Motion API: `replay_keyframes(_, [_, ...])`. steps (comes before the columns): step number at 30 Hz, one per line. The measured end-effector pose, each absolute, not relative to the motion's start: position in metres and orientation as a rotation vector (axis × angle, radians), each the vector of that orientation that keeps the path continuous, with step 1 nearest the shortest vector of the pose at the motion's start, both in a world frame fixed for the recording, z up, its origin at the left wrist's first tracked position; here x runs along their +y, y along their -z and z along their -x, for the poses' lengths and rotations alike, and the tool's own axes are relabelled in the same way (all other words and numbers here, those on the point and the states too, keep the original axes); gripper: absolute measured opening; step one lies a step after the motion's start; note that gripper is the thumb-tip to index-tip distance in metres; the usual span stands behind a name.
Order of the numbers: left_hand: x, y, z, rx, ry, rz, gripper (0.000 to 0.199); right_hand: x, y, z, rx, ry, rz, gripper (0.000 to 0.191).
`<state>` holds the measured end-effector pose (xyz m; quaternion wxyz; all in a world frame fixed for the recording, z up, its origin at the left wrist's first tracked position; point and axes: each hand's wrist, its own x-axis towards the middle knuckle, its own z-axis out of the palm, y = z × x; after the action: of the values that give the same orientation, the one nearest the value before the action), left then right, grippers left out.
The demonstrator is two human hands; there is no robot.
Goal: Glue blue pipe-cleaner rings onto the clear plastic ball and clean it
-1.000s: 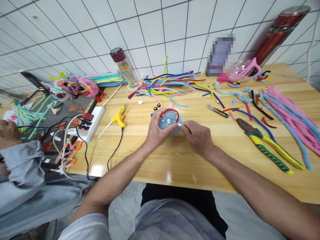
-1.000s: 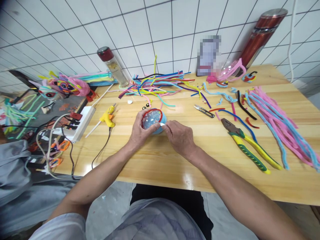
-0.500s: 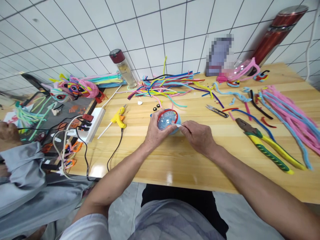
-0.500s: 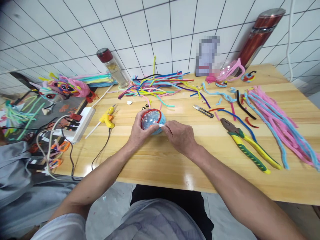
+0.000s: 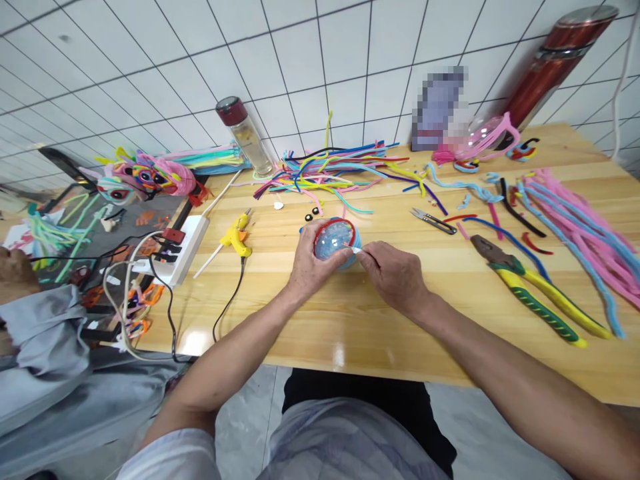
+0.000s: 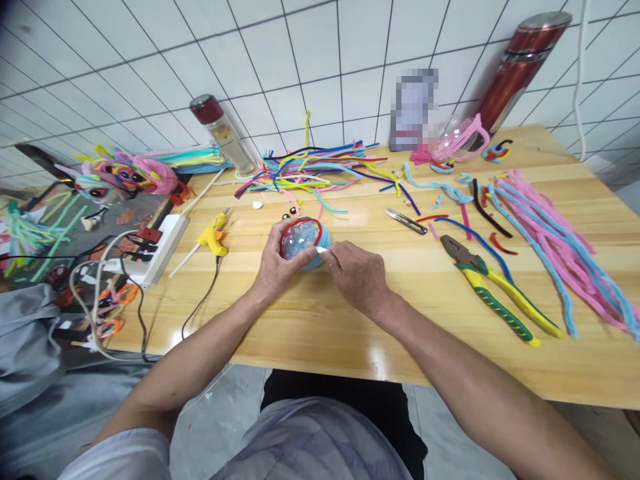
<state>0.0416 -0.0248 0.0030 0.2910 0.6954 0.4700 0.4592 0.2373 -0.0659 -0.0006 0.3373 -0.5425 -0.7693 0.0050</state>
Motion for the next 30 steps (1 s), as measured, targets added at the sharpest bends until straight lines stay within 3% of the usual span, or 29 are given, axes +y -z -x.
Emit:
replay_keyframes(15, [-0.0251, -0.0045, -0.0417, 1.285, -1.187, -1.835, 0.070, -0.0642, -0.0034, -0.2432, -2.051, -0.109, 1.361, 0.049])
replay_keyframes(30, [-0.0259, -0.0041, -0.0452, 1.256, -1.242, -1.840, 0.060, -0.0669, -0.0014, -0.2356, -1.996, -0.027, 1.431, 0.049])
